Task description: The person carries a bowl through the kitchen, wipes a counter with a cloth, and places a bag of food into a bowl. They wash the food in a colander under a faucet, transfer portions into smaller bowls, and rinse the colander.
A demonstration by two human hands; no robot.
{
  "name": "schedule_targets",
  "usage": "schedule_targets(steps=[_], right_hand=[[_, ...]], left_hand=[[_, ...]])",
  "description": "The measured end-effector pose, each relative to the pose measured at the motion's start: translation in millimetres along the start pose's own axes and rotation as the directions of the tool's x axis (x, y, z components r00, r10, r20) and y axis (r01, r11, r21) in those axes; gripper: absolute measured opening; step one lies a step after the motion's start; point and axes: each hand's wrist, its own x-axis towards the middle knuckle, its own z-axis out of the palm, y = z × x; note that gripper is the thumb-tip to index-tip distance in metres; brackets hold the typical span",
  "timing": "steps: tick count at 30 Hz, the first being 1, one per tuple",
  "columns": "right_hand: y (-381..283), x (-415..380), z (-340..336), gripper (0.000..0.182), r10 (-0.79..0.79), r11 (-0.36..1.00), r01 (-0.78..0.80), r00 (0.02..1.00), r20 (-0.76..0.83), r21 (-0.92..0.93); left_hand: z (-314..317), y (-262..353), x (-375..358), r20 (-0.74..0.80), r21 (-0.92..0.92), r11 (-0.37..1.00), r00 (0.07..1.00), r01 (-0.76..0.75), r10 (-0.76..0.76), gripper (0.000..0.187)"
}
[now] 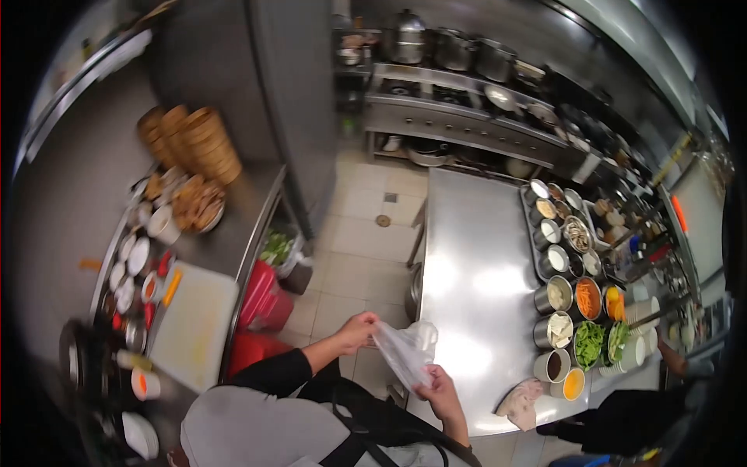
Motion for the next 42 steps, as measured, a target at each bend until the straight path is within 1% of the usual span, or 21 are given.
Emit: schedule_targets(steps=[1,2,3,4,6,7,9,12,13,18,20,24,26,28,30,34,35,36,37,38,42], right_hand=[[3.3,18.5,14.9,0.023,-0.15,0.865,0.103,0.987,-0.055,-0.491],[8.1,34.5,29.3,0.02,-0.281,0.502,0.1,0.958,-0.053,-0.859],[11.5,53.1,41.8,0.012,-0.327,0.434,0.06,0.94,-0.095,-0.899],[10.0,73.5,53.8,0.012,-0.334,0.436,0.039,0.935,-0.121,-0.899],[9.2,117.0,78.5,0.009,-0.087,0.934,-0.041,0.938,-0.337,-0.354],[13.9,142.1,78.8,0.012,0.02,0.999,-0.032,0.938,-0.346,-0.03],[-28.6,163.2,132.6,0.021,0.127,0.964,-0.058,0.957,-0.259,0.259],[-29.2,199.1,161.8,0.026,0.122,0.921,-0.117,0.993,0.01,0.373],[-29.2,215.3,166.6,0.029,0.089,0.892,-0.176,0.972,0.22,0.417],[-51.4,267.3,176.4,0.013,0.134,0.984,-0.11,0.977,0.169,-0.142],[-61.1,288.0,173.3,0.009,-0.204,0.556,0.158,0.978,0.05,-0.816],[-89.9,350.7,162.2,0.01,-0.464,0.652,0.168,0.86,-0.214,-0.739],[-96.0,401.7,146.1,0.014,-0.506,0.836,0.375,0.809,-0.298,-0.401],[-110.1,453.1,128.5,0.018,-0.453,0.88,0.381,0.854,-0.257,-0.283],[-143.9,494.5,124.8,0.023,-0.379,0.452,0.287,0.919,0.11,-0.844],[-196.9,602.4,125.9,0.02,-0.272,0.432,0.316,0.939,0.213,-0.845],[-199.8,640.6,117.3,0.012,-0.063,0.704,0.151,0.987,0.15,-0.694],[-215.6,660.1,119.9,0.012,-0.047,0.693,0.143,0.987,0.154,-0.706],[-236.0,681.2,131.5,0.009,0.045,0.932,-0.011,0.995,0.085,-0.362],[-257.2,702.2,144.5,0.008,0.155,0.986,-0.158,0.986,0.056,0.056],[-297.0,789.4,156.5,0.009,0.224,0.928,-0.291,0.935,0.274,0.235]], left_hand=[[-23.1,13.8,10.5,0.007,-0.322,0.944,0.997,0.076,-0.078,0.032],[-45.8,25.5,15.9,0.049,-0.303,0.947,0.995,0.102,-0.091,0.032],[-66.2,36.4,15.2,0.186,-0.362,0.922,0.98,0.136,-0.072,0.035],[-84.2,48.7,13.0,0.306,-0.42,0.891,0.951,0.172,-0.04,0.037],[-118.8,77.7,-2.8,0.381,-0.462,0.854,0.923,0.239,-0.052,0.047],[-136.8,82.9,-10.8,0.338,-0.361,0.926,0.941,0.112,0.018,0.046],[-164.7,96.3,-16.9,0.305,-0.244,0.969,0.946,-0.034,0.11,0.046],[-199.5,102.7,-14.6,-0.16,0.321,0.944,0.978,-0.073,0.13,0.042],[-226.6,85.8,7.2,-0.208,0.108,0.986,0.967,-0.125,0.146,0.037],[-245.7,124.9,44.7,-0.138,-0.581,0.813,0.989,-0.035,-0.056,0.03],[-245.9,146.7,66.2,0.064,-0.636,0.767,0.996,0.084,-0.056,0.031],[-238.5,191.8,133.4,0.324,-0.504,0.859,0.942,0.091,0.09,0.027],[-226.6,219.6,167.4,0.003,0.266,0.92,0.955,-0.287,0.297,0.023],[-234.6,254.0,200.0,-0.112,0.332,0.91,0.948,-0.248,0.299,0.024],[-260.8,269.0,242.3,-0.307,-0.073,0.983,0.942,-0.169,0.139,0.023],[-289.6,340.8,281.0,-0.154,-0.529,0.805,0.963,-0.269,0.221,0.027],[-290.2,364.6,279.3,-0.044,-0.54,0.814,0.973,-0.215,0.227,0.037],[-286.6,386.5,279.5,-0.052,-0.558,0.801,0.972,-0.218,0.228,0.037],[-284.7,408.3,282.1,0.015,-0.578,0.8,0.978,-0.16,0.207,0.042],[-287.0,424.2,291.4,0.084,-0.592,0.799,0.978,-0.105,0.19,0.047],[-347.2,429.8,393.0,-0.038,-0.398,0.86,0.942,-0.32,0.333,0.025]])
